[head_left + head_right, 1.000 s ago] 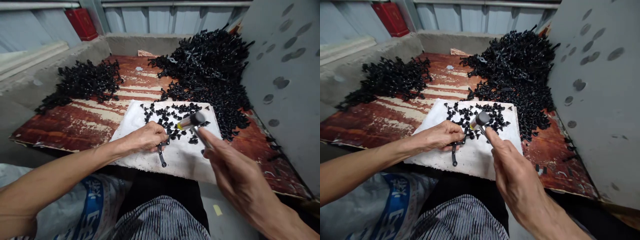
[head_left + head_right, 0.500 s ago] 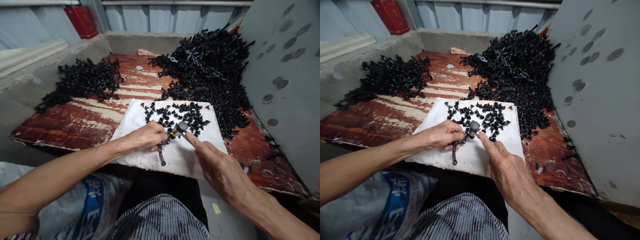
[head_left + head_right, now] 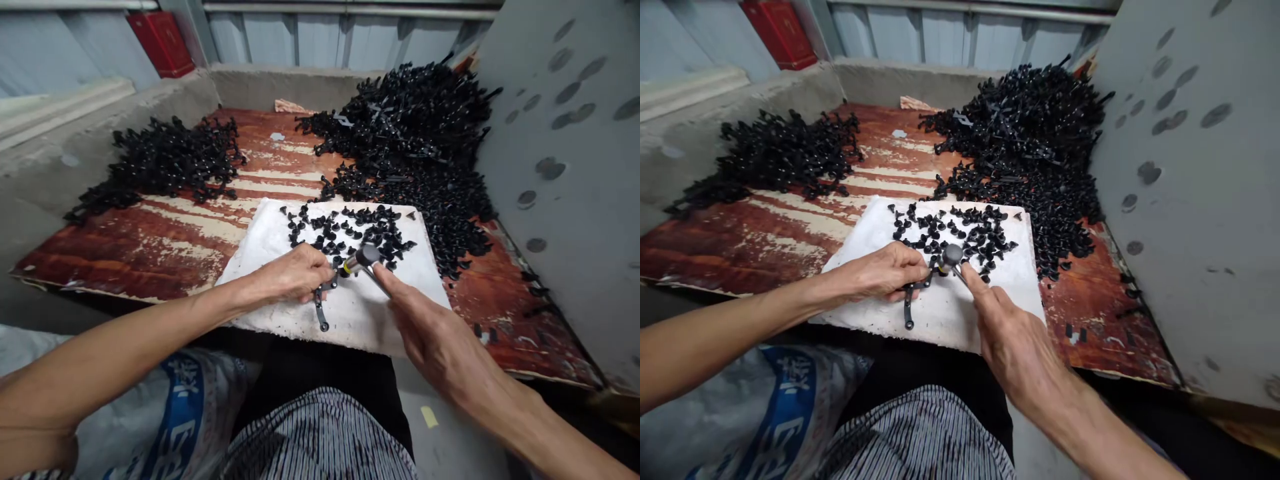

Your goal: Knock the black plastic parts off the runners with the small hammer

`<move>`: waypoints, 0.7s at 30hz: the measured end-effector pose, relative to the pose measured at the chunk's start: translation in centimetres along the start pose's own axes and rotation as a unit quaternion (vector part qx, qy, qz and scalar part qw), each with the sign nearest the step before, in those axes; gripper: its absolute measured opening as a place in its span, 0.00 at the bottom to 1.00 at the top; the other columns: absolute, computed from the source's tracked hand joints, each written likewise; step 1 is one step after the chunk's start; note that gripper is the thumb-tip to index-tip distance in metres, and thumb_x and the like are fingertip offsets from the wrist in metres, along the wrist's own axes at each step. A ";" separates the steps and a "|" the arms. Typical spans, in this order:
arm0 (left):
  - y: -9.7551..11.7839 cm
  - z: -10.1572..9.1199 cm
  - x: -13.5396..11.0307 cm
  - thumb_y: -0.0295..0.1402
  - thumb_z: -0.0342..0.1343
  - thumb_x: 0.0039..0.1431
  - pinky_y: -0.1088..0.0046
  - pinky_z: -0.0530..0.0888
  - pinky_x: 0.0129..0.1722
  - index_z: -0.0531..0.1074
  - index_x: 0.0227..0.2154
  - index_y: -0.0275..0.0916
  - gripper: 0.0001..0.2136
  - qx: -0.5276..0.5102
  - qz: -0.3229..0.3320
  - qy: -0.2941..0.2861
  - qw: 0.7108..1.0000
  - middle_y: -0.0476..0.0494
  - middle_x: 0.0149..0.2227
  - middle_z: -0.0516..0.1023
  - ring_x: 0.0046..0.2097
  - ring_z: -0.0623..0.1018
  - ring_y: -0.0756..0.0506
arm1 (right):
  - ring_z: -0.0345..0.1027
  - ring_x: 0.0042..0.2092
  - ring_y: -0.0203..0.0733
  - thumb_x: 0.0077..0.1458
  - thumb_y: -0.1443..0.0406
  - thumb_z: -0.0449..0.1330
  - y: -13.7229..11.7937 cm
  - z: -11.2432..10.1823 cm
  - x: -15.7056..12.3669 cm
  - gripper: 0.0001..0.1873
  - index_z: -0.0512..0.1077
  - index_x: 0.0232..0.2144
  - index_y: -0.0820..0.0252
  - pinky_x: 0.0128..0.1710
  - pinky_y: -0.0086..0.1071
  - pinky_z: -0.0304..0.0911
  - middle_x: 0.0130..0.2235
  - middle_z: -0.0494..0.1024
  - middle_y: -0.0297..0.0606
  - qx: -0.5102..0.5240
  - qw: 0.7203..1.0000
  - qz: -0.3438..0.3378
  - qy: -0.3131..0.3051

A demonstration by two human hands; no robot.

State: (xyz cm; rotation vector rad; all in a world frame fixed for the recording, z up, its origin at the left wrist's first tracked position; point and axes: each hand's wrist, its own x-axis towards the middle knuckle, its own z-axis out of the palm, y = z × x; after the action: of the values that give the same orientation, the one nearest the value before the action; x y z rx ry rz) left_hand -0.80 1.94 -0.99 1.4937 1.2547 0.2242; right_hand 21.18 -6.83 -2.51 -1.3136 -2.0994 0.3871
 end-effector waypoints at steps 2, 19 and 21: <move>0.1 0.2 -0.3 0.25 0.49 0.60 0.81 0.56 0.15 0.65 0.19 0.37 0.13 -0.006 0.014 -0.010 1.000 0.50 0.18 0.72 0.14 0.62 0.57 | 0.79 0.41 0.47 0.63 0.68 0.50 -0.2 -0.4 0.4 0.24 0.68 0.59 0.60 0.41 0.40 0.75 0.43 0.83 0.46 0.038 0.998 0.037 -0.017; 0.0 3.9 -3.6 0.41 0.64 0.51 0.75 0.73 0.31 0.66 0.43 0.38 0.20 -0.238 0.076 0.040 0.967 0.47 0.37 0.76 0.32 0.75 0.52 | 0.47 0.16 0.26 0.45 0.53 0.71 -1.8 1.0 0.4 0.20 0.66 0.29 0.56 0.11 0.22 0.49 0.17 0.58 0.19 0.517 0.781 0.340 0.090; 0.0 4.7 -3.5 0.43 0.67 0.47 0.75 0.74 0.28 0.68 0.38 0.36 0.21 -0.334 0.034 -0.022 0.942 0.45 0.34 0.77 0.31 0.77 0.50 | 0.48 0.15 0.27 0.46 0.53 0.70 -2.0 1.3 0.6 0.20 0.66 0.30 0.56 0.11 0.22 0.49 0.17 0.59 0.19 0.515 0.784 0.335 0.090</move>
State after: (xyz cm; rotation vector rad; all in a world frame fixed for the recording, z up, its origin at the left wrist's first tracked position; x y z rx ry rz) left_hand 1.09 -3.65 -1.08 0.9436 0.9528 0.5948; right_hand 18.75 -7.16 -2.19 -1.2193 -0.8462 1.3996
